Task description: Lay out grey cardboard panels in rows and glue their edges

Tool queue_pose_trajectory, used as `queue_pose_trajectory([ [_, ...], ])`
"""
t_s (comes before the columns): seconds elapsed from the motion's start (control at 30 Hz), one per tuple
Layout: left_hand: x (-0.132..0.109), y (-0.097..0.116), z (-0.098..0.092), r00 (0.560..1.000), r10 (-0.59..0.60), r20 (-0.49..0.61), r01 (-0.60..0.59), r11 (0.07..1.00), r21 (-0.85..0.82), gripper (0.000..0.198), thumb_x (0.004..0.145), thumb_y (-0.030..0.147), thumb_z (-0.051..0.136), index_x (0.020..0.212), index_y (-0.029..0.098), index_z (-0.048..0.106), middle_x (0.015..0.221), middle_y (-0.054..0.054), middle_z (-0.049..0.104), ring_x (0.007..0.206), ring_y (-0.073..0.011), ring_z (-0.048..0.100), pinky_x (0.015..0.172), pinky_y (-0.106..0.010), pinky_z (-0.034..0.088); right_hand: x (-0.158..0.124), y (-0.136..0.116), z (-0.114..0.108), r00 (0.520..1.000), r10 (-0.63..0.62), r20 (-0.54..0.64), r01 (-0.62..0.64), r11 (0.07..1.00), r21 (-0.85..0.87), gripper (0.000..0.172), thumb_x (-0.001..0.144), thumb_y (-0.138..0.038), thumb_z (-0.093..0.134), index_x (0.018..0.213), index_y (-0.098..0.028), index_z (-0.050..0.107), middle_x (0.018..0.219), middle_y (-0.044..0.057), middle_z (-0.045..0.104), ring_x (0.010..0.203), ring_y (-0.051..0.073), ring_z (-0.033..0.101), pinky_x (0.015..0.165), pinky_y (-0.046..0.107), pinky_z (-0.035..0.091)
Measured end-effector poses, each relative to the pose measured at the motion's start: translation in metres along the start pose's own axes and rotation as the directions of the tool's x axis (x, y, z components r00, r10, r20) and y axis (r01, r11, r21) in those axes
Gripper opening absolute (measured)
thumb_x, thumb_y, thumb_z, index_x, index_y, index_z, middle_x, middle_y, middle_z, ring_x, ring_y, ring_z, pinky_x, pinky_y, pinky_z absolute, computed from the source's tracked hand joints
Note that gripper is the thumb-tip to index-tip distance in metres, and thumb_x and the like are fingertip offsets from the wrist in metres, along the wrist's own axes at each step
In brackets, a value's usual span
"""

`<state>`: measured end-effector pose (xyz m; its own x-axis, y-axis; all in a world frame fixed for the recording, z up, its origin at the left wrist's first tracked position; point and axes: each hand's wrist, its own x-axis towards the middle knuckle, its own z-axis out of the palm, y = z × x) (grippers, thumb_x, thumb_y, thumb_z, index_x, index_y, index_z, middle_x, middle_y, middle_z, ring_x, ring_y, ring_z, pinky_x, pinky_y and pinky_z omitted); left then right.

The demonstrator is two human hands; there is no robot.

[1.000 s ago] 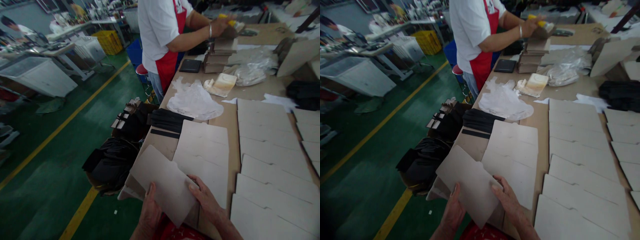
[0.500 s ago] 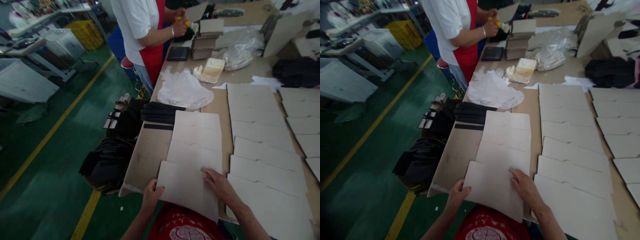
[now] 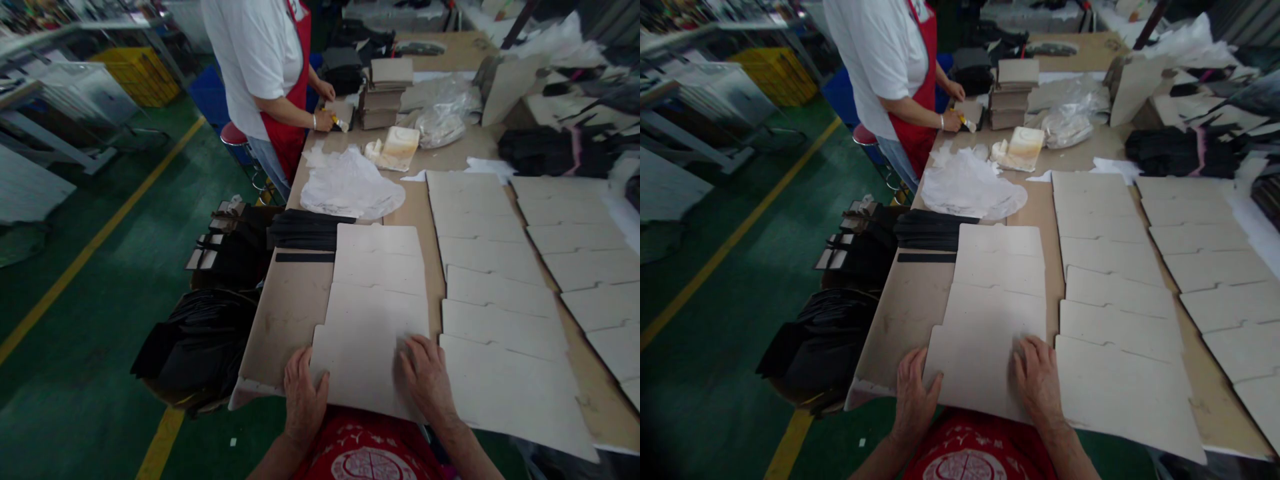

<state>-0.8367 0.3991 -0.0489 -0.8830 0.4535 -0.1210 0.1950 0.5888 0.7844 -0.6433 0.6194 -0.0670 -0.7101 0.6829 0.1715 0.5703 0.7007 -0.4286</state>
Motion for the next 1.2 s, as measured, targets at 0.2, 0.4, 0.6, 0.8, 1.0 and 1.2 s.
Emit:
queue_pose_trajectory([
  [0.2, 0.004, 0.018, 0.053, 0.795, 0.471, 0.383, -0.589, 0.75, 0.3, 0.059, 0.092, 0.021, 0.057, 0.15, 0.019, 0.044, 0.157, -0.014, 0.046, 0.148, -0.0321, 0.039, 0.12, -0.054, 0.038, -0.018, -0.019, 0.032, 0.992, -0.083, -0.1, 0.071, 0.991, -0.114, 0.039, 0.103, -0.034, 0.049, 0.135, -0.013, 0.054, 0.139, 0.019, 0.055, 0.13, 0.033, 0.048, 0.106, 0.052, 0.047],
  [0.4, 0.018, 0.019, 0.081, 0.614, 0.601, 0.512, -0.789, 0.494, 0.366, 0.063, 0.098, 0.04, 0.051, 0.155, 0.016, 0.039, 0.163, -0.012, 0.042, 0.152, -0.0296, 0.035, 0.123, -0.051, 0.033, -0.019, -0.02, 0.052, 0.99, -0.053, -0.128, 0.017, 0.963, -0.268, 0.045, 0.102, -0.03, 0.046, 0.141, -0.008, 0.051, 0.147, 0.02, 0.054, 0.137, 0.036, 0.044, 0.113, 0.056, 0.037],
  [0.6, 0.023, 0.01, 0.08, 0.559, 0.714, 0.423, -0.818, 0.39, 0.423, 0.061, 0.096, 0.041, 0.051, 0.153, 0.018, 0.044, 0.161, -0.009, 0.046, 0.151, -0.0272, 0.034, 0.124, -0.047, 0.024, -0.02, -0.022, 0.056, 0.986, -0.055, -0.157, 0.0, 0.944, -0.33, 0.049, 0.097, -0.026, 0.051, 0.143, -0.011, 0.05, 0.149, 0.015, 0.055, 0.139, 0.031, 0.045, 0.117, 0.05, 0.033],
  [0.8, 0.028, 0.007, 0.082, 0.51, 0.774, 0.375, -0.825, 0.318, 0.467, 0.061, 0.092, 0.035, 0.055, 0.149, 0.018, 0.05, 0.158, -0.008, 0.05, 0.151, -0.0268, 0.033, 0.124, -0.044, 0.017, -0.022, -0.018, 0.065, 0.979, -0.051, -0.196, -0.017, 0.944, -0.329, 0.052, 0.093, -0.02, 0.053, 0.144, -0.013, 0.051, 0.149, 0.013, 0.056, 0.139, 0.03, 0.047, 0.117, 0.049, 0.034],
  [1.0, 0.036, -0.001, 0.086, 0.436, 0.831, 0.345, -0.845, 0.245, 0.476, 0.057, 0.089, 0.032, 0.056, 0.145, 0.017, 0.055, 0.154, -0.011, 0.055, 0.145, -0.0281, 0.042, 0.121, -0.046, 0.024, -0.02, -0.024, 0.057, 0.978, -0.005, -0.207, -0.055, 0.957, -0.286, 0.054, 0.091, -0.016, 0.052, 0.145, -0.015, 0.052, 0.15, 0.011, 0.056, 0.141, 0.028, 0.047, 0.117, 0.048, 0.039],
  [1.2, 0.052, -0.026, 0.107, 0.383, 0.874, 0.3, -0.866, 0.226, 0.447, 0.063, 0.089, 0.042, 0.056, 0.148, 0.023, 0.053, 0.145, -0.011, 0.064, 0.134, -0.029, 0.056, 0.111, -0.047, 0.04, -0.017, -0.026, 0.066, 0.953, 0.076, -0.295, -0.127, 0.98, -0.155, 0.063, 0.085, -0.014, 0.055, 0.148, -0.021, 0.05, 0.149, 0.008, 0.057, 0.141, 0.027, 0.048, 0.118, 0.047, 0.042],
])
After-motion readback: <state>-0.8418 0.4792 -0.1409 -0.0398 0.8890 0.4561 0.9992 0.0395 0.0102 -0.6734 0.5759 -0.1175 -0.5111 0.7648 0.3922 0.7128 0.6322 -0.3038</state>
